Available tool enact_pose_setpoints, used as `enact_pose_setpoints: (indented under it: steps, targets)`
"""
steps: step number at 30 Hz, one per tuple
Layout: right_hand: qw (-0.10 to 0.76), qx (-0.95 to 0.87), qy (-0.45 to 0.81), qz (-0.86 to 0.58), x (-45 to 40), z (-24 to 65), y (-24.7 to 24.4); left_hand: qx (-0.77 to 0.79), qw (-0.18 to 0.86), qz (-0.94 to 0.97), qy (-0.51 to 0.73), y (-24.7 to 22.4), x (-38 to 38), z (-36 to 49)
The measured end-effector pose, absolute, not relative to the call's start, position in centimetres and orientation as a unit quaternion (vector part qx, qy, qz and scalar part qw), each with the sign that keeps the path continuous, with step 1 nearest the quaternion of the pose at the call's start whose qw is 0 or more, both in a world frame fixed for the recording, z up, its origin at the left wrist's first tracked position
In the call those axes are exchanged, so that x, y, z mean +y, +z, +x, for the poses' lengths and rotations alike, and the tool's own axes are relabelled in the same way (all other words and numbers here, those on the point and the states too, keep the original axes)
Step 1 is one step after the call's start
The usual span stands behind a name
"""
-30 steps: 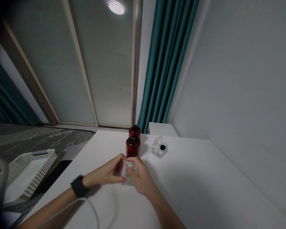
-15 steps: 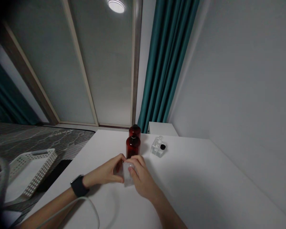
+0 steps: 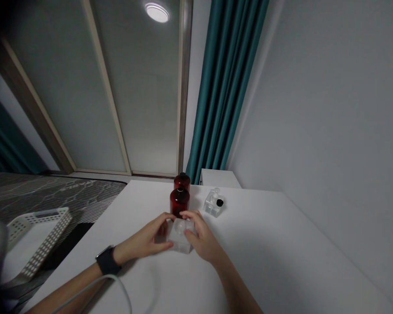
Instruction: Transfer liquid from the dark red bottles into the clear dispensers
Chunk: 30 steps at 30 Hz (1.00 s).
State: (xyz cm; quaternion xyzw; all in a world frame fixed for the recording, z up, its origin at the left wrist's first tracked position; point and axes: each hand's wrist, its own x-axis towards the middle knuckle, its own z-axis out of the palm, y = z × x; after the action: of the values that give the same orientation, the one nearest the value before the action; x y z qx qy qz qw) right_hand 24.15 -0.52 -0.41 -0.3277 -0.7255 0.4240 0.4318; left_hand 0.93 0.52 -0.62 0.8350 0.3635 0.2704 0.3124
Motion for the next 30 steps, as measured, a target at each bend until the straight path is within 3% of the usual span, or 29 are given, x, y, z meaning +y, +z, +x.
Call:
enact_pose_setpoints:
  steps: [10, 22, 25, 27, 30]
  targets:
    - [0.336, -0.769, 0.368, -0.401, -1.3, 23.8, 0.3, 0.348, 0.307, 0.843, 0.273, -0.5, 0.6, 0.9]
    - [0.347, -0.783, 0.353, -0.378, -1.1, 24.6, 0.4, 0.388, 0.301, 0.833, 0.255, -0.2, 0.3, 1.0]
    - [0.397, -0.777, 0.316, -0.372, -0.2, 26.3, 0.1, 0.392, 0.3, 0.833, 0.25, -0.4, 0.4, 1.0]
    - [0.502, -0.702, 0.242, -0.444, 1.0, 27.8, -0.5, 0.391, 0.302, 0.834, 0.245, -0.5, 0.5, 1.0]
    - [0.564, -0.611, 0.166, -0.529, 3.1, 30.0, -1.8, 0.388, 0.307, 0.835, 0.241, -0.5, 0.6, 1.0]
